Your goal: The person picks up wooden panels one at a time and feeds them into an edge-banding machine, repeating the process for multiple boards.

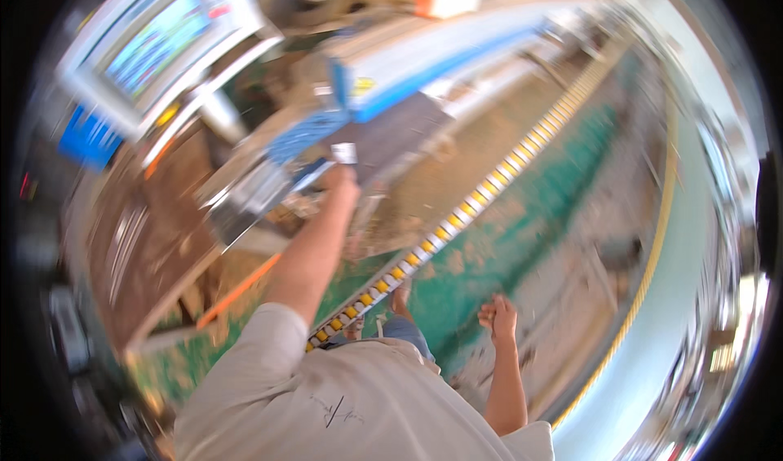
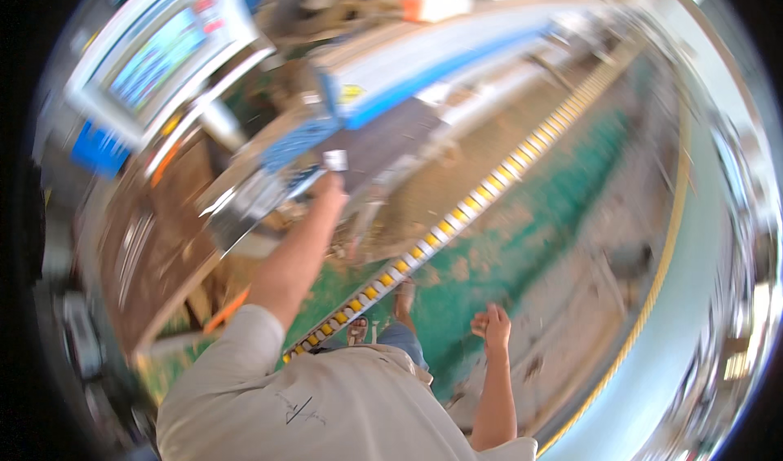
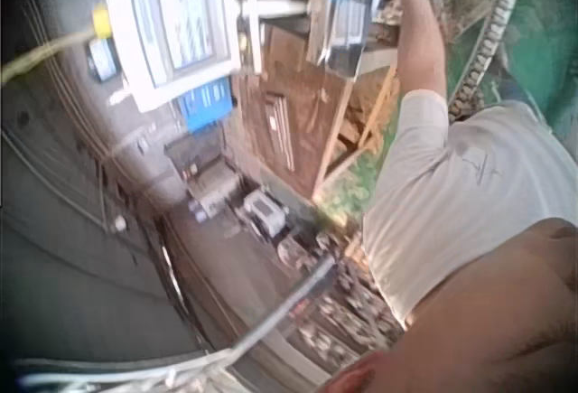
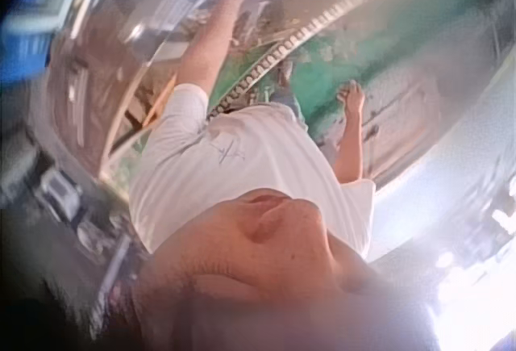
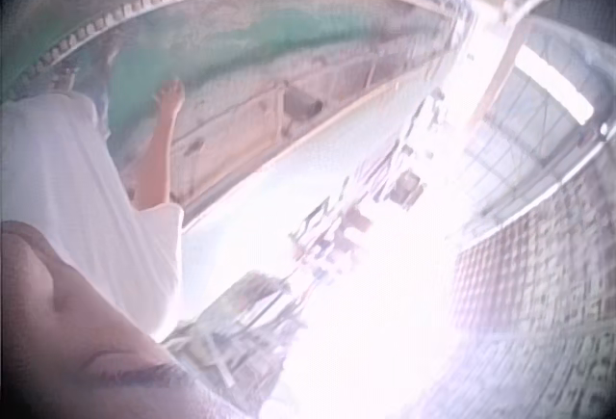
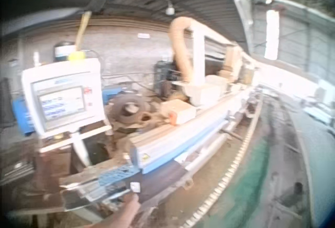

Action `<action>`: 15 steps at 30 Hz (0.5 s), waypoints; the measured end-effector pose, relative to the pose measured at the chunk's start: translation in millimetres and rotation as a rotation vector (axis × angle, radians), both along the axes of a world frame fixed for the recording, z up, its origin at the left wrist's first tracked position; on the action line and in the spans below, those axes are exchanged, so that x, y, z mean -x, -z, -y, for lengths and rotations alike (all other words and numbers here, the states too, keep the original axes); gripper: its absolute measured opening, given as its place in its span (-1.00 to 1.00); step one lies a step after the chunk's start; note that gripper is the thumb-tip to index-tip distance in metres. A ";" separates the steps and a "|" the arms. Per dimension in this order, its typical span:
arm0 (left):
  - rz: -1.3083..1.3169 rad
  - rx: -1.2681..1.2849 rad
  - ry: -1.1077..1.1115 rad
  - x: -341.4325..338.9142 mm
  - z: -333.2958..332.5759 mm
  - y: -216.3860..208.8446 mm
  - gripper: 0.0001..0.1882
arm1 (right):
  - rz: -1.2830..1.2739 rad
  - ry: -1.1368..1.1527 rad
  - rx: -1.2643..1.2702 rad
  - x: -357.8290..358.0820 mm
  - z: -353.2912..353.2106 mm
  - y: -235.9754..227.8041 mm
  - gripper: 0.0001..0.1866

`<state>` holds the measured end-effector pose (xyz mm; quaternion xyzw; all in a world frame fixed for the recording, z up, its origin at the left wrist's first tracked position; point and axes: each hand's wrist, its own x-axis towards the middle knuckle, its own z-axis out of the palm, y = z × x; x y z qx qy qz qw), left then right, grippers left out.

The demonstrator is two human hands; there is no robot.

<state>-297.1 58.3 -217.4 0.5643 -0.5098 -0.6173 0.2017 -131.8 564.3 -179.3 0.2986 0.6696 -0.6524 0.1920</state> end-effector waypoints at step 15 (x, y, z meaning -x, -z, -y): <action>0.021 -0.570 1.630 -375.7 -328.7 8.6 -0.58 | 0.106 1.730 -0.529 -791.5 -84.4 -0.1 -0.79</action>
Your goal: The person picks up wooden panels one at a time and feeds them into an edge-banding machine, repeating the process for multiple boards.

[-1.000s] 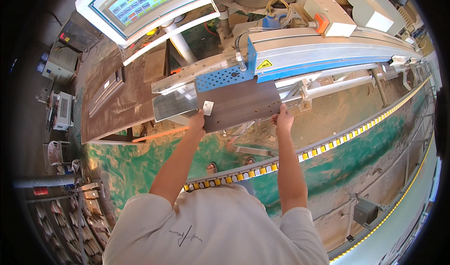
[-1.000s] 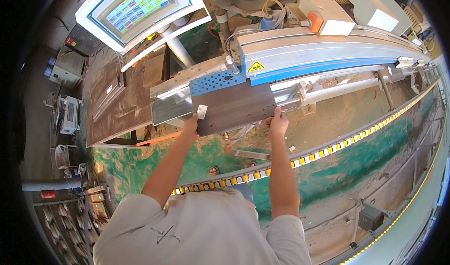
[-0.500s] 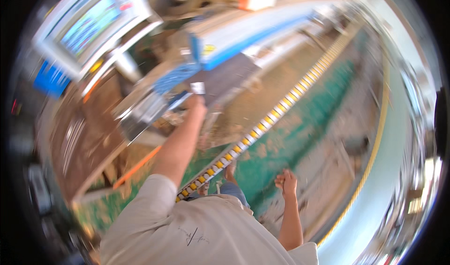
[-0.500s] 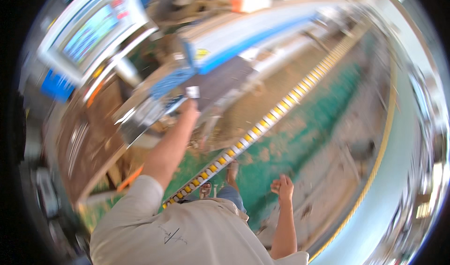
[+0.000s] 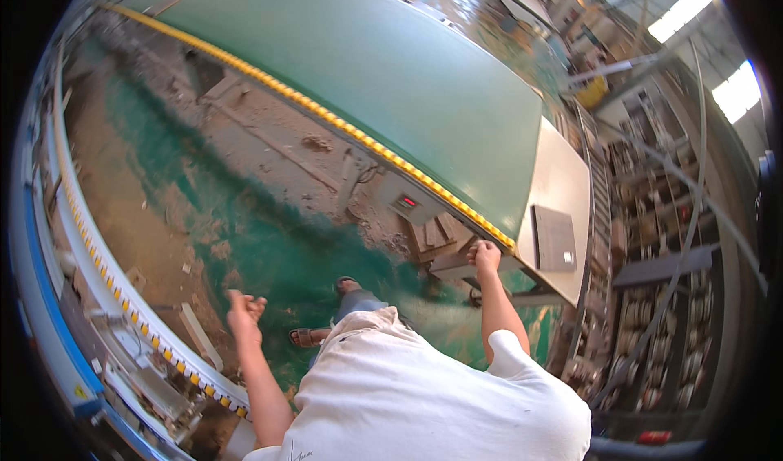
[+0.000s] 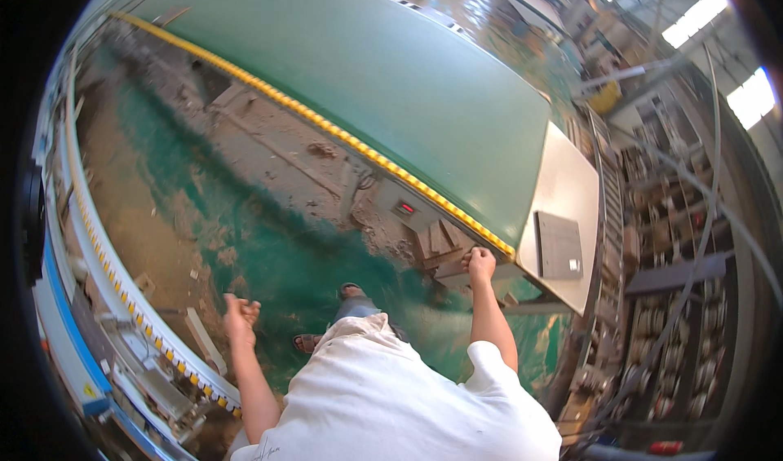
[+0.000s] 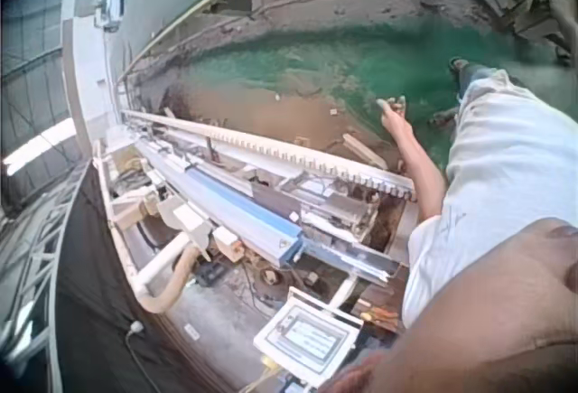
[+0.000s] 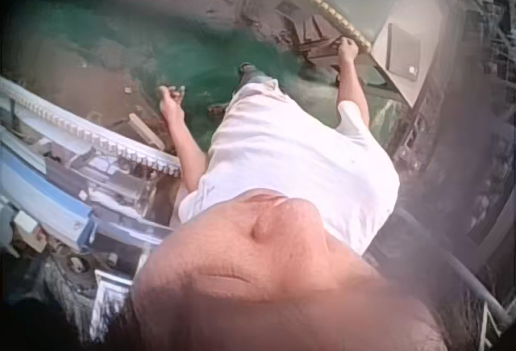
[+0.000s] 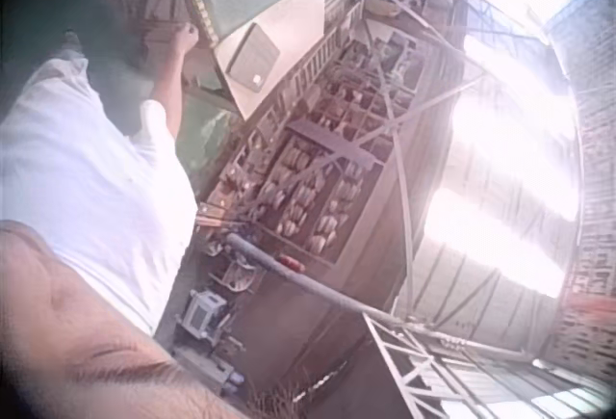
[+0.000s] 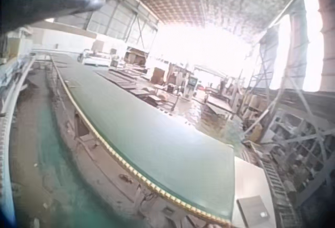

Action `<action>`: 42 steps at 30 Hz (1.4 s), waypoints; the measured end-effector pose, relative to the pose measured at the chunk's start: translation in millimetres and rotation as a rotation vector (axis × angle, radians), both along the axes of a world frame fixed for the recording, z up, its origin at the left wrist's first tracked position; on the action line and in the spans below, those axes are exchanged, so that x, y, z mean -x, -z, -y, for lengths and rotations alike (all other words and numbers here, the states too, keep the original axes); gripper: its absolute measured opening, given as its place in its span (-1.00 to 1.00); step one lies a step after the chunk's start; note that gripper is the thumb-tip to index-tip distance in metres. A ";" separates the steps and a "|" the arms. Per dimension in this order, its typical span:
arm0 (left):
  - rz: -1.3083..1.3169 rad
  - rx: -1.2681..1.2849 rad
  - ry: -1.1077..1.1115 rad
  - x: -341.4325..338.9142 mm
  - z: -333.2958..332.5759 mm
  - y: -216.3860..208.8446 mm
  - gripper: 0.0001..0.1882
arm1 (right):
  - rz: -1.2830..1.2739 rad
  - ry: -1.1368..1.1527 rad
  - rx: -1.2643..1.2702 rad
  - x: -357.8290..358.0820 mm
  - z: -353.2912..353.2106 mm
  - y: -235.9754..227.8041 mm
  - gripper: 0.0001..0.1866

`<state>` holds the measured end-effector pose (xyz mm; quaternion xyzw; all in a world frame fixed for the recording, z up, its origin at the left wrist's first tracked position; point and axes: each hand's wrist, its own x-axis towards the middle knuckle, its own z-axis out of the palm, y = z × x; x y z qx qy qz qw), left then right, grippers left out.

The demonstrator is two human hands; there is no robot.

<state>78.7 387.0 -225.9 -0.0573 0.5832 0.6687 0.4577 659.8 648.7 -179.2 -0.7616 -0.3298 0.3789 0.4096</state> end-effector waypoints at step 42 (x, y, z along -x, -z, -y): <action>-0.619 0.457 1.014 -383.1 -88.2 -28.5 -0.64 | -0.018 0.253 -0.036 -443.8 96.2 28.3 -0.19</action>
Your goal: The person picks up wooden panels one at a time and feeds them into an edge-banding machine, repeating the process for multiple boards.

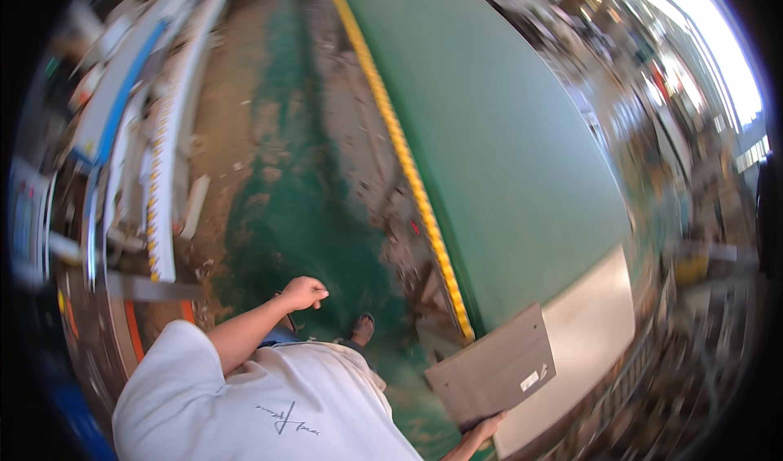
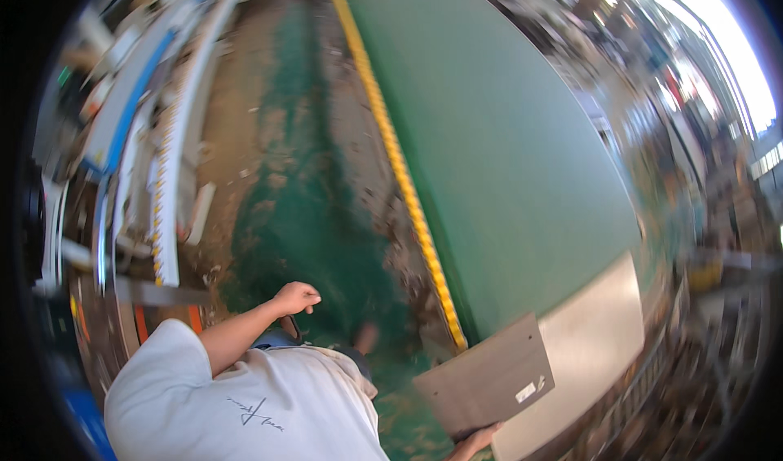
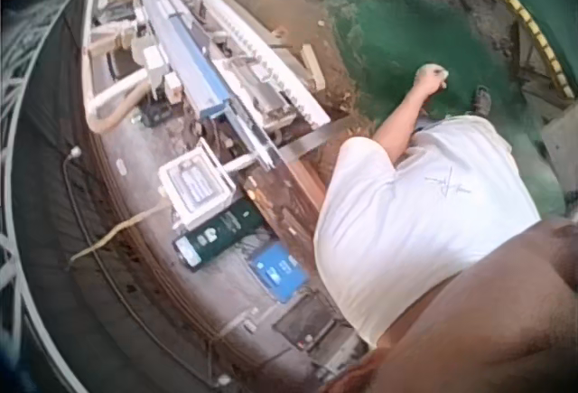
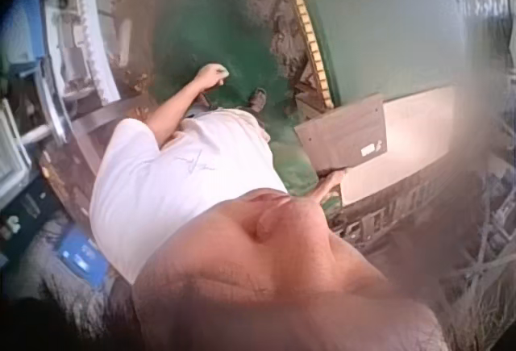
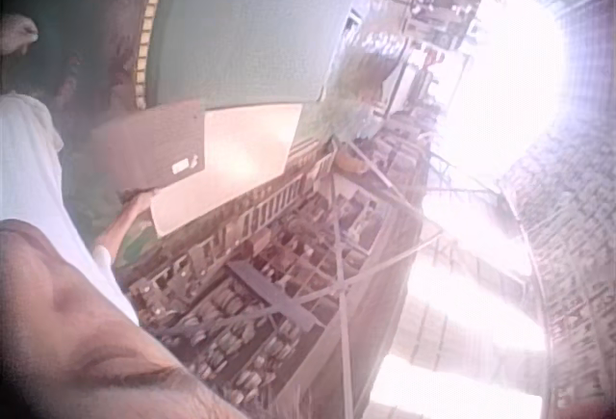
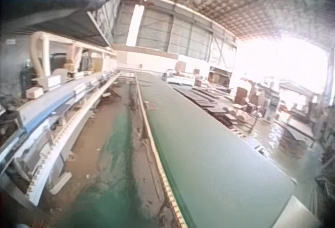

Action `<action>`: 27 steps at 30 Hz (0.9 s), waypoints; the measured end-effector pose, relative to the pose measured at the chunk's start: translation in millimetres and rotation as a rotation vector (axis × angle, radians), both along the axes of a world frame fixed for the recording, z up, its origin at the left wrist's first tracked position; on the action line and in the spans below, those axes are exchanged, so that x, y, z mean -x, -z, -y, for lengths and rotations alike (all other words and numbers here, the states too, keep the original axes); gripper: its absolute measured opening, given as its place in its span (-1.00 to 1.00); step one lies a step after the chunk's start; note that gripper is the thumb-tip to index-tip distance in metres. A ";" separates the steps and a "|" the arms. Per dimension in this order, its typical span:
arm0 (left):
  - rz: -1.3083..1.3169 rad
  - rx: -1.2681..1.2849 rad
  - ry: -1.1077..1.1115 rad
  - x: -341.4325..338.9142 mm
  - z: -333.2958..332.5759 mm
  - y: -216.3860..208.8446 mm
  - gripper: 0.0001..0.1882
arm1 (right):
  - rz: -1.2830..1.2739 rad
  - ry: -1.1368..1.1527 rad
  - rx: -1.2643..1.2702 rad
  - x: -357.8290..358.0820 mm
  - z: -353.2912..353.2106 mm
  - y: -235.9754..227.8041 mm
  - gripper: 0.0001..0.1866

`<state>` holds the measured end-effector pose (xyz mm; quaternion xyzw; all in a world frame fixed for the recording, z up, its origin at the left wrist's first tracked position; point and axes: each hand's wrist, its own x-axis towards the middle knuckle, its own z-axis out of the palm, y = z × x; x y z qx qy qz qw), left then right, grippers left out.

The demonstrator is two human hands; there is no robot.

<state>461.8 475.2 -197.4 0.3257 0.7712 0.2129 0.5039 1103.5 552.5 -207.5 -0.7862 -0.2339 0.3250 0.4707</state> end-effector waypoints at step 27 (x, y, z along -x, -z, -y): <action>0.027 -0.899 -2.363 321.8 572.3 -10.2 -0.56 | 0.744 -2.760 -0.435 1192.8 388.0 -76.4 -0.11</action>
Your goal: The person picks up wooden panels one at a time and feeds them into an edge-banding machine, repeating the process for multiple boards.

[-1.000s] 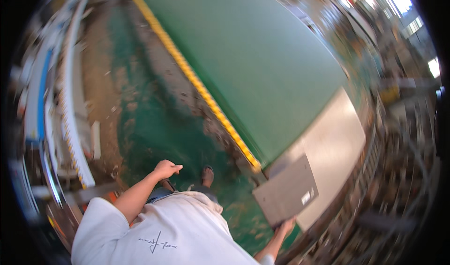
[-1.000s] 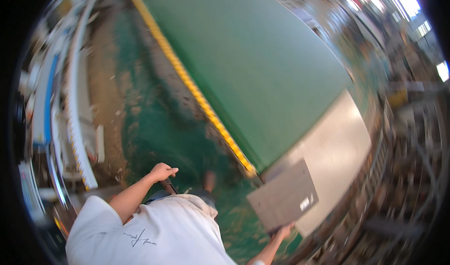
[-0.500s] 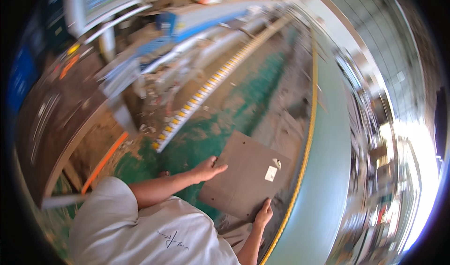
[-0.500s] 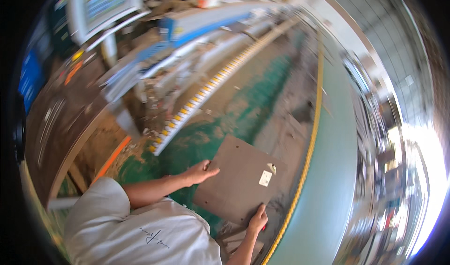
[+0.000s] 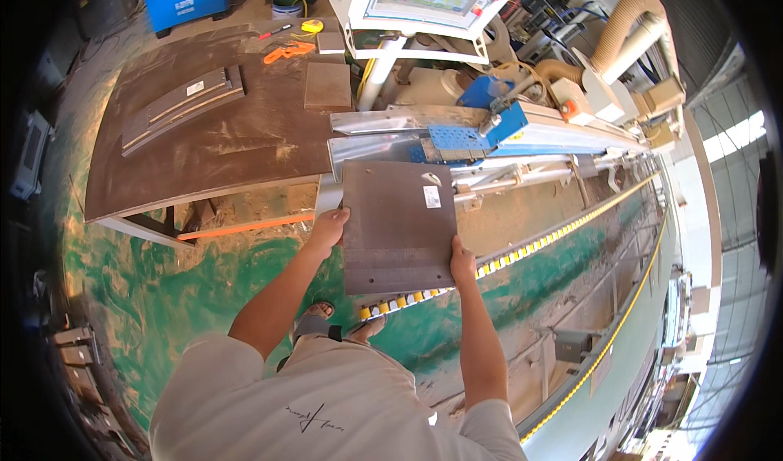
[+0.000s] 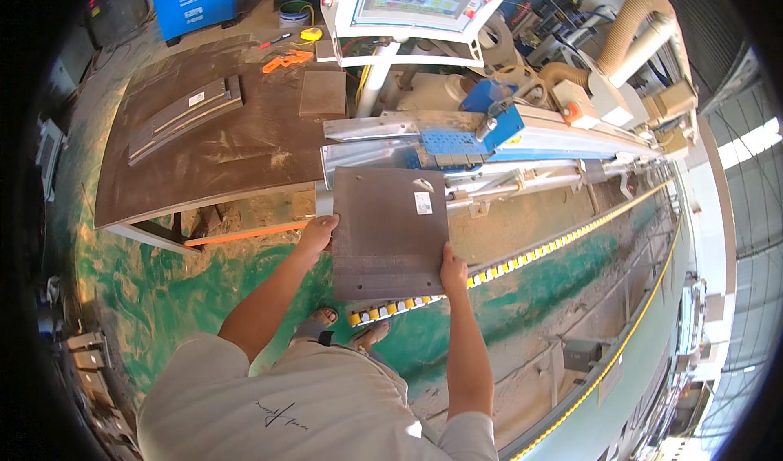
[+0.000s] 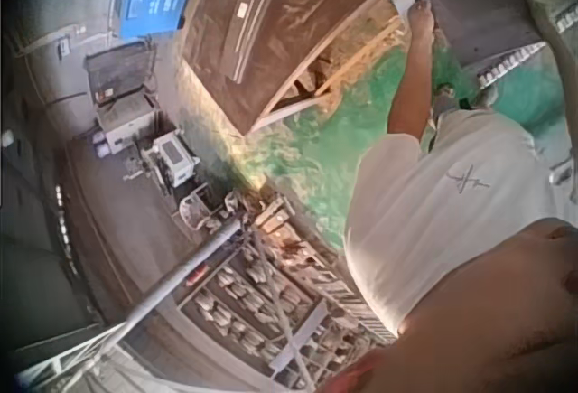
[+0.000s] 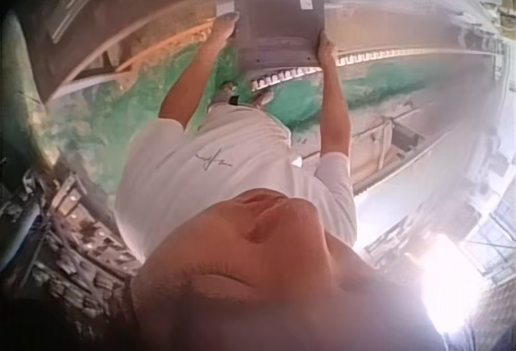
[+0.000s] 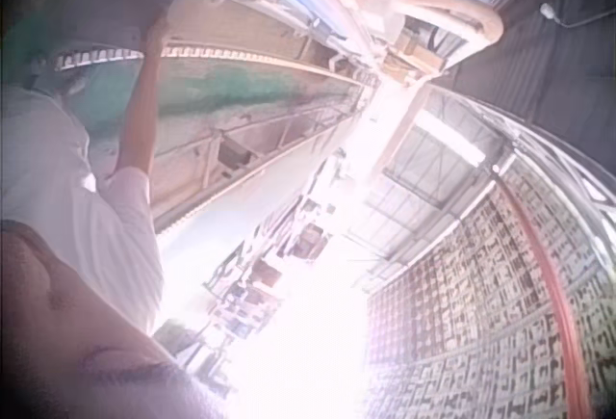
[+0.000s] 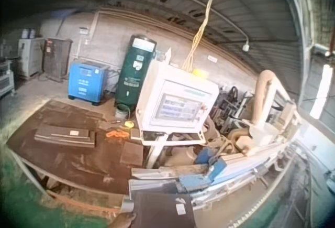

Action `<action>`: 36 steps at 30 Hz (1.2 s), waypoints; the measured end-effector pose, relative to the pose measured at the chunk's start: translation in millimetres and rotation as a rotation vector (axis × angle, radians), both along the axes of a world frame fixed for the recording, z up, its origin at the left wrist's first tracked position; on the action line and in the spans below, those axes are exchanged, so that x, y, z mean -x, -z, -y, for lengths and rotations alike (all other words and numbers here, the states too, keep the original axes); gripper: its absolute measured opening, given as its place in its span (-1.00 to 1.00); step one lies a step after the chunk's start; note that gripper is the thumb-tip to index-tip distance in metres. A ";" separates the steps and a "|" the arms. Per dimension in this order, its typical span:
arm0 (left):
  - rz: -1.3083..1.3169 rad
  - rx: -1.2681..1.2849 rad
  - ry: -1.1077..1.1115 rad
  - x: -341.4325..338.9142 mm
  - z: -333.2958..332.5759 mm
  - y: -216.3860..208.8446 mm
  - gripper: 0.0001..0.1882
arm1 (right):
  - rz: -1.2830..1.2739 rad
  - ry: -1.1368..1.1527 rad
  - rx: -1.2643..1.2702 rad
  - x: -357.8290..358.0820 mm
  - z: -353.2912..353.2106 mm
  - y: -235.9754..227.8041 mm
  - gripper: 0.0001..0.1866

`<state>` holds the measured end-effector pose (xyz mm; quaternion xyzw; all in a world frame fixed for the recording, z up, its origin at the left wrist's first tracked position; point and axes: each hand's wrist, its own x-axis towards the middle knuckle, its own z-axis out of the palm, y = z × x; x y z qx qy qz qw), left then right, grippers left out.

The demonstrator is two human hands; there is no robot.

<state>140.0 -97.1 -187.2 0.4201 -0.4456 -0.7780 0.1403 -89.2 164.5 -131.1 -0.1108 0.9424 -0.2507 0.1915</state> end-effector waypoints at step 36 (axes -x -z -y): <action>0.511 0.186 -0.366 392.3 -82.8 6.4 -0.53 | -0.099 -0.166 -0.141 408.7 -24.7 42.1 -0.27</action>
